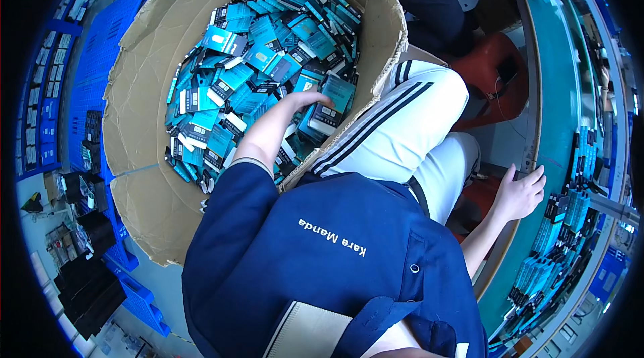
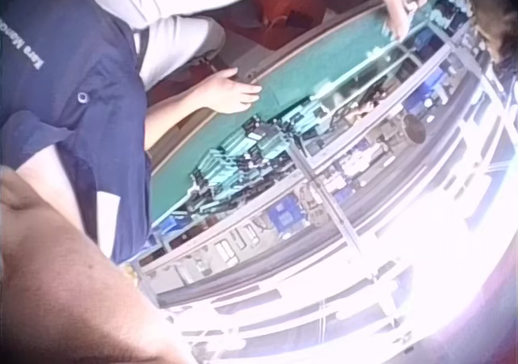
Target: Packaging electronic components into green boxes at a factory assembly line.
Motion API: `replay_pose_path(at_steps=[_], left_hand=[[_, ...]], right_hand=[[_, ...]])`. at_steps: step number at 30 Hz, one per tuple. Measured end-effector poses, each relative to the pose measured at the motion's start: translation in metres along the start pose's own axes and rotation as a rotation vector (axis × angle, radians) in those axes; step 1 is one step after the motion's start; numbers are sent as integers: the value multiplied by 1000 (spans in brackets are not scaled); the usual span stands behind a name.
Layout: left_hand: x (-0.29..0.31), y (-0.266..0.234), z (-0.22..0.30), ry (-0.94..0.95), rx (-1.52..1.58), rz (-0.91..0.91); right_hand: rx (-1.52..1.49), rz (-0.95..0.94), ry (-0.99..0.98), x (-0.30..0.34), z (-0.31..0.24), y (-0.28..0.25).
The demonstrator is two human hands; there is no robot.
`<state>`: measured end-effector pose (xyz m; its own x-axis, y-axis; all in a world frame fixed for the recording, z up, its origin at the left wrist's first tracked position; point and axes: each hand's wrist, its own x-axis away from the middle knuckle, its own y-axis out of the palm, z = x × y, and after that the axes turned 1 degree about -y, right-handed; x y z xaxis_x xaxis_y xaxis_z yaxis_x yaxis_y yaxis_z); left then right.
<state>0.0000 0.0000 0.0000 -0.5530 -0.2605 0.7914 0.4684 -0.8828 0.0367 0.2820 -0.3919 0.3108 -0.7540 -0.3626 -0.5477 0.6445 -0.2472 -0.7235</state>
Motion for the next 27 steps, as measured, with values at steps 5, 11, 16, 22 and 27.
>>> replay_pose_path(at_steps=[5, 11, 16, 22, 27], left_hand=[[8, 22, 9, 150, -157, 324], [33, -28, 12, 395, 486, 95], [184, -51, 122, 909, 455, -133], [296, 114, 255, 522, 626, -665], [272, 264, 301, 1757, -336, -792]], right_hand=[[22, 56, -13, 1, 0, 0], [-31, 31, 31, 0, 3, -5], [-732, 61, -137, -6, 7, -29], [-1967, -245, -845, -2, -19, -122], [-1826, -95, -327, 4, 40, -107]])
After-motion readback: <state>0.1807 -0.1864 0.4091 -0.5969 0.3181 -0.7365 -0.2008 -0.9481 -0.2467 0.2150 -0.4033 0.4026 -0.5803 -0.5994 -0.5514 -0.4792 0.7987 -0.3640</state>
